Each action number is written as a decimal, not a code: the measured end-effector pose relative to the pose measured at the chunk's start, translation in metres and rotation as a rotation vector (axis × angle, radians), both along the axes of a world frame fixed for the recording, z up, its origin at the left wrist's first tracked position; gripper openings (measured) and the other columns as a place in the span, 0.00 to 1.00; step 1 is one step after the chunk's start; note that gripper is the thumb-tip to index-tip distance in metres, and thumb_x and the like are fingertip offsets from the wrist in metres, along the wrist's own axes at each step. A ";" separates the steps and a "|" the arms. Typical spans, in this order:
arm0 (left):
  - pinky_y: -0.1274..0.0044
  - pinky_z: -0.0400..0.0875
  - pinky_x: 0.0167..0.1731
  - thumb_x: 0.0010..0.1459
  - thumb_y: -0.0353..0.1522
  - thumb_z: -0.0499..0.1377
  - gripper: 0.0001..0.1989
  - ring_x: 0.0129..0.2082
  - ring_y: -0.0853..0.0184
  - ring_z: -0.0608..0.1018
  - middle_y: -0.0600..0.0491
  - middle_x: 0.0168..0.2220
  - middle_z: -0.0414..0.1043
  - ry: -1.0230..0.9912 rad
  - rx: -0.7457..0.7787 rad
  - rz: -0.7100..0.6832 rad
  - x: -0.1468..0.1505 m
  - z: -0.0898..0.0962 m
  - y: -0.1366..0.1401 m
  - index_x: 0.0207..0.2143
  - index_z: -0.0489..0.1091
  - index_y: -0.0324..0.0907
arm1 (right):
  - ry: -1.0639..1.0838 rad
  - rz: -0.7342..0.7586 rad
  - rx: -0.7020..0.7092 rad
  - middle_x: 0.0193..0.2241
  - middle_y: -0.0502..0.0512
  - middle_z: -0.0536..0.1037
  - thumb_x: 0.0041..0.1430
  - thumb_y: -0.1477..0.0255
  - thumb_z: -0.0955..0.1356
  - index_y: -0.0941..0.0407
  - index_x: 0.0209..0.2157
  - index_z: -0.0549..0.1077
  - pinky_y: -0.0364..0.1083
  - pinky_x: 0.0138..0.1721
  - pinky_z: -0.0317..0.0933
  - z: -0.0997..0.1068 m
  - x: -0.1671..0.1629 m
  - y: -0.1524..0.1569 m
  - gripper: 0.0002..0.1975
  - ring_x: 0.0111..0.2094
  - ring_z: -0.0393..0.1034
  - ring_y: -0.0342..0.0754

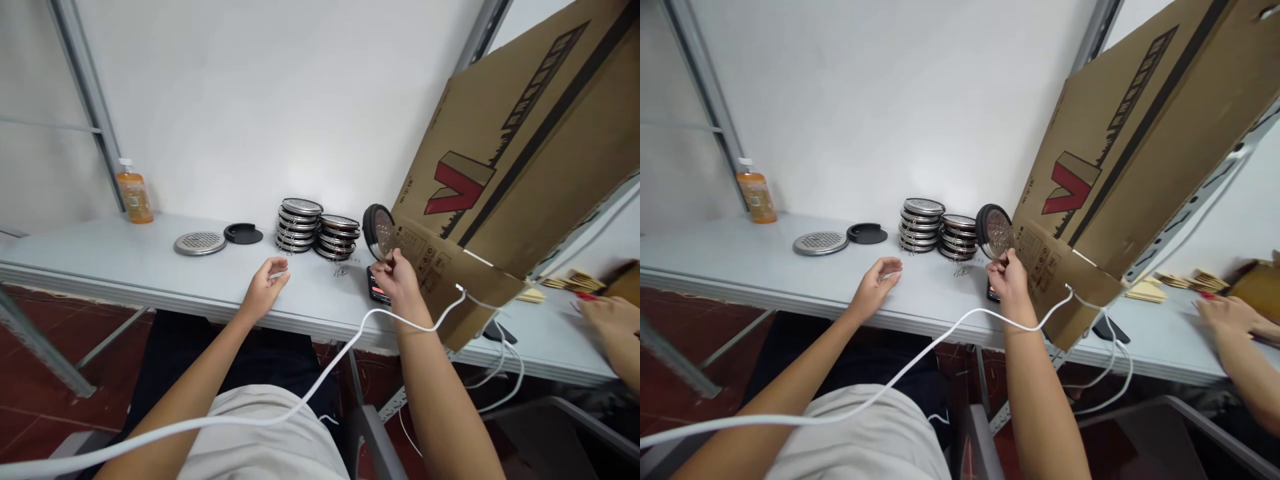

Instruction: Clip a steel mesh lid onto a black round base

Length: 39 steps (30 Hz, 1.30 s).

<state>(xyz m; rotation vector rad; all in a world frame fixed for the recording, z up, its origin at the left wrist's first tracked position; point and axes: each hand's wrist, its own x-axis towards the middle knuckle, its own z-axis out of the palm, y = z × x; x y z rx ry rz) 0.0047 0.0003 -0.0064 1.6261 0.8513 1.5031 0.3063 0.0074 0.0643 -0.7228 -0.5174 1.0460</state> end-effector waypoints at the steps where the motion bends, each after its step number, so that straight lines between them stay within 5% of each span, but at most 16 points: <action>1: 0.66 0.69 0.53 0.59 0.39 0.61 0.17 0.54 0.59 0.73 0.45 0.50 0.70 0.001 0.005 0.000 0.000 -0.001 0.001 0.48 0.67 0.42 | 0.052 0.042 0.019 0.17 0.40 0.60 0.68 0.73 0.63 0.55 0.26 0.57 0.33 0.14 0.50 0.009 -0.002 0.006 0.15 0.13 0.45 0.34; 6: 0.65 0.69 0.53 0.59 0.39 0.61 0.16 0.53 0.59 0.74 0.45 0.49 0.72 0.021 0.009 0.002 0.000 -0.002 0.002 0.47 0.68 0.42 | 0.038 0.095 -0.066 0.23 0.45 0.69 0.71 0.75 0.58 0.55 0.31 0.61 0.30 0.12 0.48 0.051 -0.021 0.049 0.11 0.13 0.44 0.32; 11: 0.66 0.70 0.52 0.59 0.39 0.60 0.15 0.52 0.60 0.74 0.46 0.48 0.73 0.031 0.015 0.005 0.000 -0.001 0.001 0.45 0.69 0.41 | -0.013 -0.013 -0.147 0.20 0.41 0.63 0.69 0.74 0.62 0.55 0.30 0.59 0.31 0.12 0.53 0.067 -0.039 0.092 0.11 0.13 0.46 0.31; 18: 0.69 0.70 0.49 0.59 0.38 0.60 0.15 0.48 0.61 0.76 0.46 0.45 0.74 0.037 0.000 -0.008 0.001 -0.001 0.001 0.46 0.69 0.41 | -0.151 -0.058 -0.224 0.20 0.42 0.65 0.68 0.71 0.63 0.54 0.31 0.60 0.34 0.18 0.64 0.064 -0.053 0.120 0.10 0.15 0.58 0.34; 23: 0.70 0.71 0.47 0.59 0.39 0.60 0.15 0.47 0.61 0.76 0.46 0.44 0.74 0.050 -0.015 -0.020 0.000 0.001 -0.001 0.45 0.70 0.41 | -0.265 0.042 -0.289 0.22 0.45 0.69 0.68 0.73 0.62 0.55 0.33 0.63 0.39 0.23 0.70 0.063 -0.045 0.123 0.07 0.18 0.65 0.37; 39: 0.74 0.69 0.43 0.60 0.40 0.60 0.12 0.39 0.64 0.76 0.51 0.37 0.75 0.103 -0.006 -0.018 -0.002 0.004 -0.004 0.38 0.73 0.41 | -0.458 0.110 -0.388 0.21 0.50 0.74 0.63 0.71 0.66 0.57 0.29 0.67 0.40 0.21 0.66 0.050 -0.030 0.125 0.08 0.19 0.68 0.41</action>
